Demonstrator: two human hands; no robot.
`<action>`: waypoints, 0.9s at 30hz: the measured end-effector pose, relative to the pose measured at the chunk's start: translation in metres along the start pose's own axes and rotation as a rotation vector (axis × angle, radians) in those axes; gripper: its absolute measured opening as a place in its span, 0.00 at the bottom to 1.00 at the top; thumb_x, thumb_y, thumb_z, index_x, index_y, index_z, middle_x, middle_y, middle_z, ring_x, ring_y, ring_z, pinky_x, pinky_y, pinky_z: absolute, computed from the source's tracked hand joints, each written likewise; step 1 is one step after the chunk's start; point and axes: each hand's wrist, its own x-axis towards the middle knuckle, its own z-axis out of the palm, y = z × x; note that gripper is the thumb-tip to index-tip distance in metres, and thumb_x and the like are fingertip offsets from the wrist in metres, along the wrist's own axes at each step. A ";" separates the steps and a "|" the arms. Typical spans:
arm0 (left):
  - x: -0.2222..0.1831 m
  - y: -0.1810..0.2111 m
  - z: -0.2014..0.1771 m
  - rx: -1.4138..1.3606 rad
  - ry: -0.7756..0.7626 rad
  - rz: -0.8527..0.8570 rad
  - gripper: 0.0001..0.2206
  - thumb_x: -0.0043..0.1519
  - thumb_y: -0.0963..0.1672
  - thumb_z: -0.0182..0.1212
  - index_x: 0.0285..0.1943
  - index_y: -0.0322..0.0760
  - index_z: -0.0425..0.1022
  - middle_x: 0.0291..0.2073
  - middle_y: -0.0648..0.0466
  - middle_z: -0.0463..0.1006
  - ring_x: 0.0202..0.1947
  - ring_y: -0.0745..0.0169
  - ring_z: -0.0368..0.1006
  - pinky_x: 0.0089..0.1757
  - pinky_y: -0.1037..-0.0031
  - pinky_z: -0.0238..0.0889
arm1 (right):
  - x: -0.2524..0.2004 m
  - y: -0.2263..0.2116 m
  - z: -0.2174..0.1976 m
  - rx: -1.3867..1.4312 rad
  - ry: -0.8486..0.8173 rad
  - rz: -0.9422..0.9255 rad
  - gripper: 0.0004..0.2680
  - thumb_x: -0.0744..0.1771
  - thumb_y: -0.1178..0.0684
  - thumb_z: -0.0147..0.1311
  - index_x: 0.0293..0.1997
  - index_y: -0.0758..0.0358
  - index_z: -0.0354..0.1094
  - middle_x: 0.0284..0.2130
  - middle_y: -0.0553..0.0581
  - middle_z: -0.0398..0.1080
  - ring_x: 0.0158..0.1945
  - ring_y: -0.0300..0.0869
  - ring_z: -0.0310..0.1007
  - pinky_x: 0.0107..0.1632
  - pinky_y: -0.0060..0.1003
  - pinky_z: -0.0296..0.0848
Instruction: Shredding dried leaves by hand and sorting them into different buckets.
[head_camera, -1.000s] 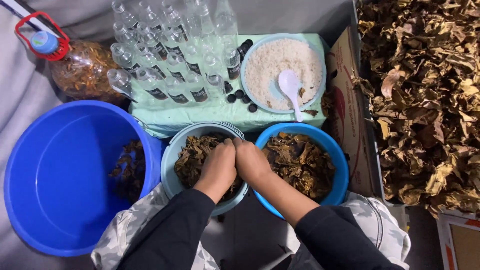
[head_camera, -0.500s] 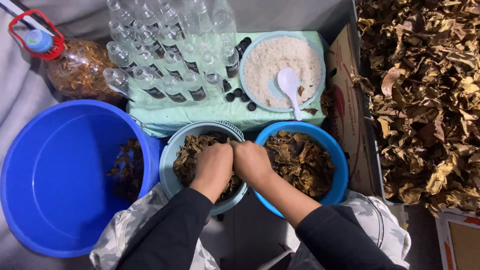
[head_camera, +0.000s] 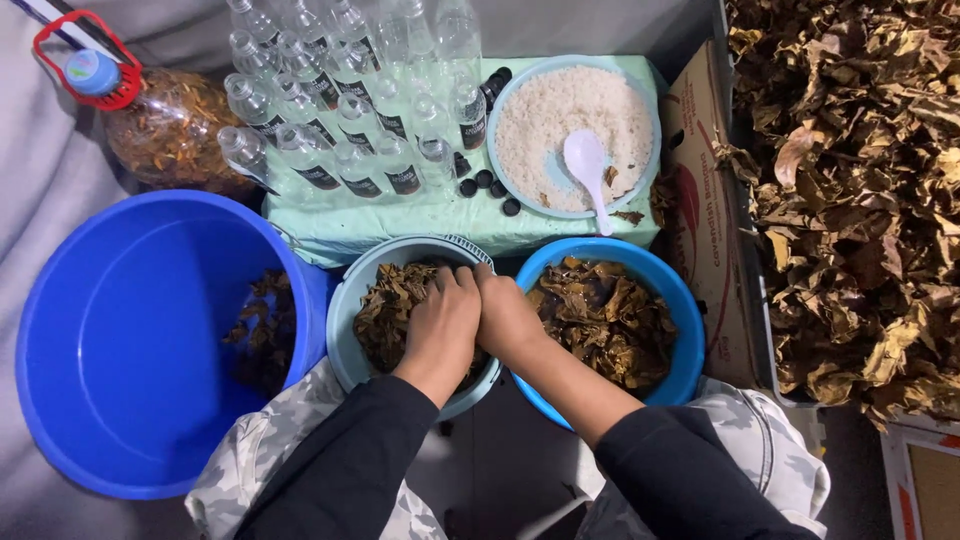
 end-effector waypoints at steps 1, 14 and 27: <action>-0.001 -0.003 0.002 0.003 0.002 -0.001 0.12 0.64 0.35 0.59 0.55 0.17 0.68 0.44 0.31 0.75 0.42 0.39 0.81 0.33 0.58 0.82 | -0.005 -0.005 -0.004 0.001 0.002 -0.003 0.11 0.68 0.62 0.49 0.55 0.74 0.64 0.39 0.77 0.77 0.40 0.69 0.81 0.34 0.57 0.80; 0.010 -0.020 0.021 -0.278 -0.124 -0.087 0.05 0.62 0.35 0.58 0.42 0.20 0.78 0.29 0.37 0.80 0.33 0.42 0.81 0.31 0.58 0.79 | 0.002 0.023 0.016 -0.490 0.151 -0.212 0.03 0.66 0.59 0.48 0.36 0.60 0.68 0.26 0.57 0.71 0.32 0.59 0.80 0.29 0.52 0.78; 0.008 -0.008 0.004 -0.043 -0.022 -0.002 0.09 0.66 0.36 0.56 0.52 0.19 0.73 0.33 0.39 0.78 0.38 0.44 0.81 0.33 0.60 0.79 | 0.006 0.009 -0.001 -0.328 0.007 -0.009 0.04 0.64 0.59 0.54 0.36 0.63 0.76 0.26 0.59 0.77 0.32 0.57 0.81 0.31 0.48 0.79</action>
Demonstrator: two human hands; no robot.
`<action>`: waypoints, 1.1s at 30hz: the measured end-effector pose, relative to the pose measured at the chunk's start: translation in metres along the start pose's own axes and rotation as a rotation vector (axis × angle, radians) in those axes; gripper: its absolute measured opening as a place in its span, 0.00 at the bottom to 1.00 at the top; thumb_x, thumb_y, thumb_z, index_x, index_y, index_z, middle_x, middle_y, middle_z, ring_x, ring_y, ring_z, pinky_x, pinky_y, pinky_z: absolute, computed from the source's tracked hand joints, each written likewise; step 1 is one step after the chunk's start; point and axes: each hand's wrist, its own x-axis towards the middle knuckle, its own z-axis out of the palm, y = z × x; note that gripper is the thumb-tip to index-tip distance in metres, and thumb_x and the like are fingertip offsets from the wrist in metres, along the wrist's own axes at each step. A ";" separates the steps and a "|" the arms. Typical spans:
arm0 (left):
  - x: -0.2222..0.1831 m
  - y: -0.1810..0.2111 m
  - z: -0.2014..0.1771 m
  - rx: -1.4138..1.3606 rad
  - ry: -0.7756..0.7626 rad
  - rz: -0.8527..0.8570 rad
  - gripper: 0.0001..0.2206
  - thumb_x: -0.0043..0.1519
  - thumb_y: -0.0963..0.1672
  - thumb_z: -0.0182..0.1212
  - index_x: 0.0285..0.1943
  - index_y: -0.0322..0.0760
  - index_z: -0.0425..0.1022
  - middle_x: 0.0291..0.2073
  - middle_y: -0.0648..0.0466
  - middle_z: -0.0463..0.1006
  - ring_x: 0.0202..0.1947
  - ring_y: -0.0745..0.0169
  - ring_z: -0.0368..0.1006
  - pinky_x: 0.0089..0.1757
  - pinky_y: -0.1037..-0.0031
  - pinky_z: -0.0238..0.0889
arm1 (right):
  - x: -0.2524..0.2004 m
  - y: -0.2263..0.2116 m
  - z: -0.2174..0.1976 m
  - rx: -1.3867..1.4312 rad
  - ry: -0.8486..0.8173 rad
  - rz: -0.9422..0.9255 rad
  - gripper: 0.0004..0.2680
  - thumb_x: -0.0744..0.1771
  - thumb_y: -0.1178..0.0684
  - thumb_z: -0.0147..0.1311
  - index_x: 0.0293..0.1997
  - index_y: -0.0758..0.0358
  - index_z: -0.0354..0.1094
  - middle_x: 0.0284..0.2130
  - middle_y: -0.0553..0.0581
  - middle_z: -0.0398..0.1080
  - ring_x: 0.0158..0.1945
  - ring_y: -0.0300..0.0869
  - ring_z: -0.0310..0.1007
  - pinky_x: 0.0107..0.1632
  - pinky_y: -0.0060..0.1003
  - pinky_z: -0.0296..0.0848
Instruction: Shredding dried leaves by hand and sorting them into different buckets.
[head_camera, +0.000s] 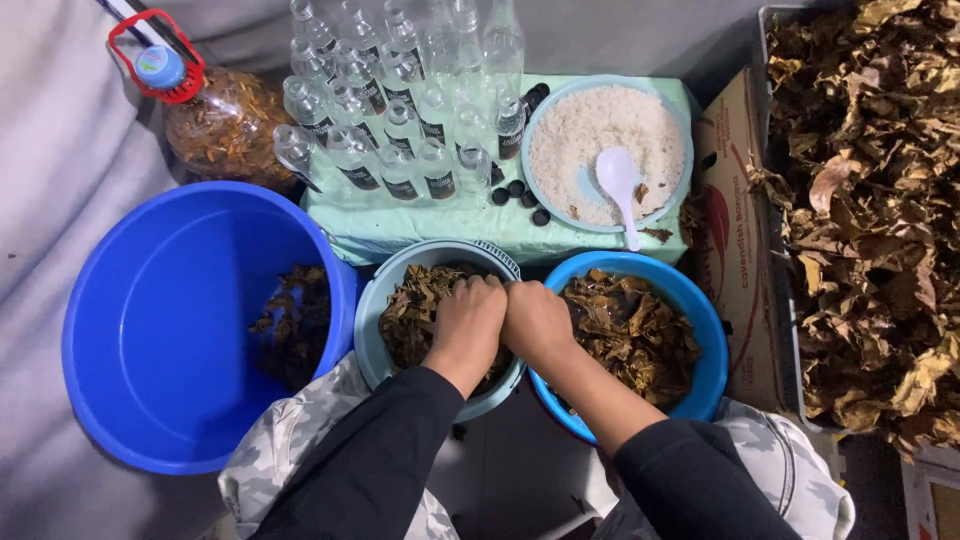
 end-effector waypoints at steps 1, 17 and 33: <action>-0.001 -0.003 0.006 0.002 0.000 0.003 0.09 0.66 0.36 0.56 0.52 0.19 0.73 0.33 0.39 0.78 0.38 0.44 0.81 0.33 0.60 0.79 | -0.004 -0.008 -0.008 0.001 0.002 0.002 0.04 0.64 0.59 0.54 0.36 0.63 0.76 0.26 0.59 0.77 0.32 0.57 0.81 0.31 0.48 0.79; 0.002 -0.018 0.013 -0.128 -0.085 0.073 0.03 0.61 0.33 0.58 0.36 0.20 0.76 0.20 0.41 0.77 0.23 0.47 0.78 0.25 0.66 0.76 | 0.005 0.014 0.034 -0.132 0.052 -0.047 0.09 0.69 0.48 0.46 0.39 0.56 0.74 0.27 0.56 0.75 0.34 0.56 0.81 0.33 0.49 0.79; -0.013 -0.021 -0.027 -0.170 -0.206 0.039 0.06 0.62 0.33 0.56 0.44 0.18 0.78 0.29 0.36 0.80 0.31 0.41 0.81 0.32 0.54 0.78 | -0.014 -0.024 -0.007 0.225 0.011 -0.173 0.22 0.60 0.68 0.57 0.59 0.69 0.54 0.48 0.77 0.62 0.38 0.77 0.76 0.31 0.66 0.80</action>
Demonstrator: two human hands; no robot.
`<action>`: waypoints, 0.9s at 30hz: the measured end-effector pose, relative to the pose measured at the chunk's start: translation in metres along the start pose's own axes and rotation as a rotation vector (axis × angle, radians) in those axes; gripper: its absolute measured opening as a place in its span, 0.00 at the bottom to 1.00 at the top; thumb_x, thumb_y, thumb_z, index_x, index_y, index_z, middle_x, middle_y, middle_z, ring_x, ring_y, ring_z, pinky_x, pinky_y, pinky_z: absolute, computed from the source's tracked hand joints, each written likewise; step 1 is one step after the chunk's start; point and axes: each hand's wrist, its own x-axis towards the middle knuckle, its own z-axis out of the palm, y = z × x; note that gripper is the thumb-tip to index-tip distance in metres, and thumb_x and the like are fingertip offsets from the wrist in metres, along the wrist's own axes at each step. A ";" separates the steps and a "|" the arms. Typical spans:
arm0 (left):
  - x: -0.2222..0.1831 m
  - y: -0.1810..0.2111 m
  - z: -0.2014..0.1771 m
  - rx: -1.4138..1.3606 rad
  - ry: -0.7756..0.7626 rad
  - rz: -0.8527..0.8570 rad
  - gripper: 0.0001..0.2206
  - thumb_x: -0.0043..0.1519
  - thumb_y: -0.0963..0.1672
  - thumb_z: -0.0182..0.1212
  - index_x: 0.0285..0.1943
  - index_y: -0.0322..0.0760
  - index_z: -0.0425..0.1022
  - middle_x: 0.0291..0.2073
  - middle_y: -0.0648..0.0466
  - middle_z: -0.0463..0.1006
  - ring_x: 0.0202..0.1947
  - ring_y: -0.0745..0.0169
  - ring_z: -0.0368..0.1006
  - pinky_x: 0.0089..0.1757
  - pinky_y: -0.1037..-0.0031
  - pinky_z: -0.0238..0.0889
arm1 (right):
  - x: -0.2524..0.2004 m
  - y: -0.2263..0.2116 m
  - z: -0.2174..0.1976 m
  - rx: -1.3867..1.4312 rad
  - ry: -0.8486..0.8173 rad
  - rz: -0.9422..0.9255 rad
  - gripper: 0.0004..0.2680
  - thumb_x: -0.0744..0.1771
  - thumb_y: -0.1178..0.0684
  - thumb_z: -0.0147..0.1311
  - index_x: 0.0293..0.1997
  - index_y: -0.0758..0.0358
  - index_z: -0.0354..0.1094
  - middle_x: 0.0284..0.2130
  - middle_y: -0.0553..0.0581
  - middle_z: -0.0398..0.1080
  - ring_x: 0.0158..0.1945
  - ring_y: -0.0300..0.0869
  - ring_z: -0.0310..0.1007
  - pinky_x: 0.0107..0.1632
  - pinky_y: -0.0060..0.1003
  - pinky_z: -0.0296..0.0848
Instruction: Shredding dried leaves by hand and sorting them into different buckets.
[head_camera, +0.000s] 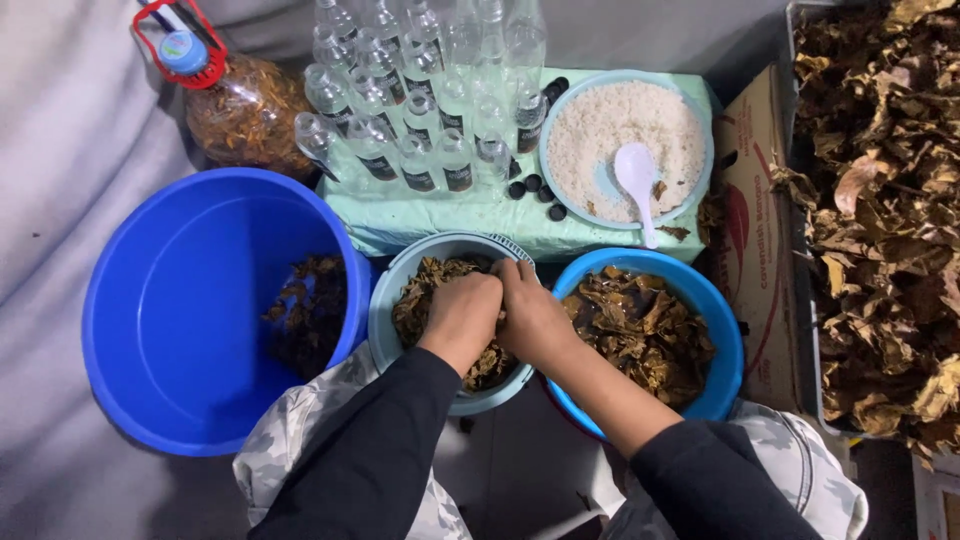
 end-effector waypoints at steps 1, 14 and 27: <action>0.004 -0.001 0.002 -0.004 0.006 -0.011 0.06 0.62 0.33 0.56 0.44 0.18 0.78 0.29 0.36 0.80 0.31 0.41 0.81 0.32 0.54 0.78 | -0.001 -0.003 -0.003 -0.003 -0.006 -0.012 0.22 0.60 0.68 0.57 0.59 0.69 0.54 0.48 0.77 0.62 0.38 0.77 0.76 0.31 0.66 0.80; 0.022 -0.005 0.035 0.002 0.186 0.144 0.10 0.62 0.35 0.57 0.25 0.32 0.75 0.17 0.43 0.75 0.21 0.51 0.76 0.23 0.59 0.75 | 0.008 0.041 0.010 -0.300 -0.014 0.171 0.03 0.63 0.58 0.54 0.29 0.61 0.73 0.21 0.59 0.74 0.27 0.58 0.79 0.29 0.50 0.80; 0.024 -0.001 0.046 -0.050 0.294 -0.041 0.07 0.65 0.36 0.55 0.36 0.24 0.78 0.24 0.41 0.79 0.28 0.48 0.81 0.25 0.61 0.77 | -0.002 -0.013 -0.024 0.204 0.073 -0.033 0.17 0.66 0.66 0.53 0.60 0.76 0.52 0.47 0.77 0.58 0.39 0.69 0.72 0.29 0.53 0.64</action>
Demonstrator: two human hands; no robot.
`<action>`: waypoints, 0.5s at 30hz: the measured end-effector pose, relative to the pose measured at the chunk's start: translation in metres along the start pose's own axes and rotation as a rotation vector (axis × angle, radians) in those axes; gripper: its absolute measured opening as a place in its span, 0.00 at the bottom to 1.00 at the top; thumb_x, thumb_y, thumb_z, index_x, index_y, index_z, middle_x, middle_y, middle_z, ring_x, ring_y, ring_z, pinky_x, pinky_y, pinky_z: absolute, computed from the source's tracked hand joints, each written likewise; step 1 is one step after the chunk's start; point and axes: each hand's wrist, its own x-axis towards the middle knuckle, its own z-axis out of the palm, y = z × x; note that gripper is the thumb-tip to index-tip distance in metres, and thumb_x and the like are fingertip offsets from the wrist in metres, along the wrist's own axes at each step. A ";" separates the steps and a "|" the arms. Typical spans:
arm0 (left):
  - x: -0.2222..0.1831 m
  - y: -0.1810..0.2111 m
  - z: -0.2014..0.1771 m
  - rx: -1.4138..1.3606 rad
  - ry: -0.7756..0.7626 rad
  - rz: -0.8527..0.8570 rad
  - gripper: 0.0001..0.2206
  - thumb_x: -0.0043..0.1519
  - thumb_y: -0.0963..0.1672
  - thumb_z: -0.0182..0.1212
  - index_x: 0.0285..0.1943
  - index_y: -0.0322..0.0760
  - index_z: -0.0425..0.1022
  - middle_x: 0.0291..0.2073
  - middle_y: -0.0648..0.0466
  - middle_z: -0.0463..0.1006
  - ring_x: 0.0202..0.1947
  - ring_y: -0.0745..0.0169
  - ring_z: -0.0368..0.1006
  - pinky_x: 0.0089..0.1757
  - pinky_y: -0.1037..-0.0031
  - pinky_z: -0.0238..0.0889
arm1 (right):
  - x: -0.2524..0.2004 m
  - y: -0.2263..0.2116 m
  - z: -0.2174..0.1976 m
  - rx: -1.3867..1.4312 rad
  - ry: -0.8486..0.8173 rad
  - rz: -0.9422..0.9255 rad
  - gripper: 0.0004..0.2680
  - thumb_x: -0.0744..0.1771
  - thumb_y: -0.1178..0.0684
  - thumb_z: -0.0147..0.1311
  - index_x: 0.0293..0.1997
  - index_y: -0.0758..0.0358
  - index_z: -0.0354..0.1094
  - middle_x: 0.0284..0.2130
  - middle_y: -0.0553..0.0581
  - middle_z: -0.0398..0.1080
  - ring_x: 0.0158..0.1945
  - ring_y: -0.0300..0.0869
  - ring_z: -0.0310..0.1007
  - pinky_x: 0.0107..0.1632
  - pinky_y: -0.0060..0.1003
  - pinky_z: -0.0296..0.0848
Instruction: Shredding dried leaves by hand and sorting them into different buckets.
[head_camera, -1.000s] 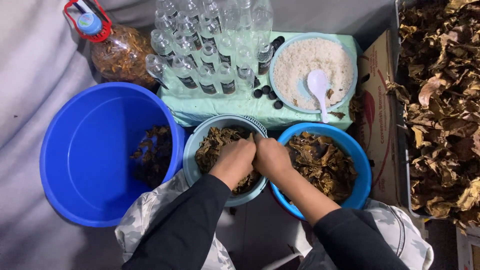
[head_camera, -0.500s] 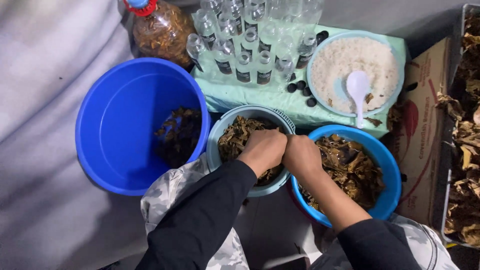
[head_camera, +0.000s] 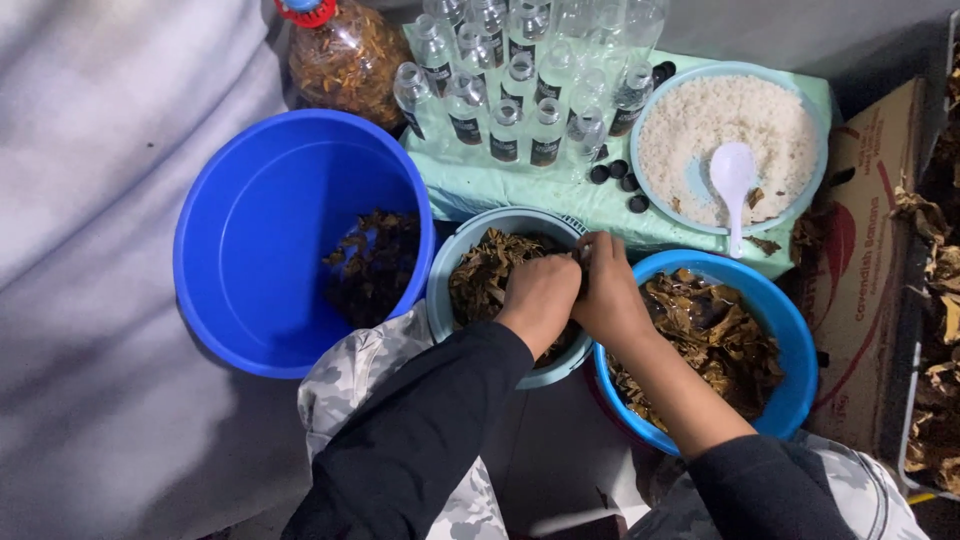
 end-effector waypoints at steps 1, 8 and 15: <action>-0.001 0.000 -0.004 -0.002 0.004 -0.006 0.07 0.65 0.36 0.55 0.36 0.24 0.78 0.24 0.41 0.79 0.28 0.48 0.81 0.25 0.61 0.77 | -0.003 -0.001 0.000 -0.002 -0.005 -0.005 0.17 0.66 0.66 0.53 0.60 0.76 0.52 0.47 0.77 0.58 0.39 0.69 0.72 0.29 0.53 0.64; 0.000 -0.009 -0.001 -0.111 0.022 0.108 0.09 0.65 0.35 0.54 0.31 0.23 0.75 0.22 0.35 0.77 0.27 0.42 0.78 0.27 0.57 0.77 | -0.006 0.026 0.014 -0.549 -0.018 -0.063 0.14 0.67 0.60 0.53 0.58 0.74 0.58 0.39 0.67 0.63 0.32 0.58 0.73 0.24 0.47 0.72; 0.007 -0.005 0.013 -0.153 0.013 0.092 0.16 0.66 0.36 0.50 0.22 0.29 0.72 0.15 0.38 0.74 0.19 0.48 0.74 0.26 0.58 0.75 | 0.009 0.069 0.023 -0.514 -0.110 0.238 0.05 0.65 0.56 0.55 0.31 0.64 0.75 0.21 0.63 0.74 0.21 0.54 0.77 0.20 0.44 0.73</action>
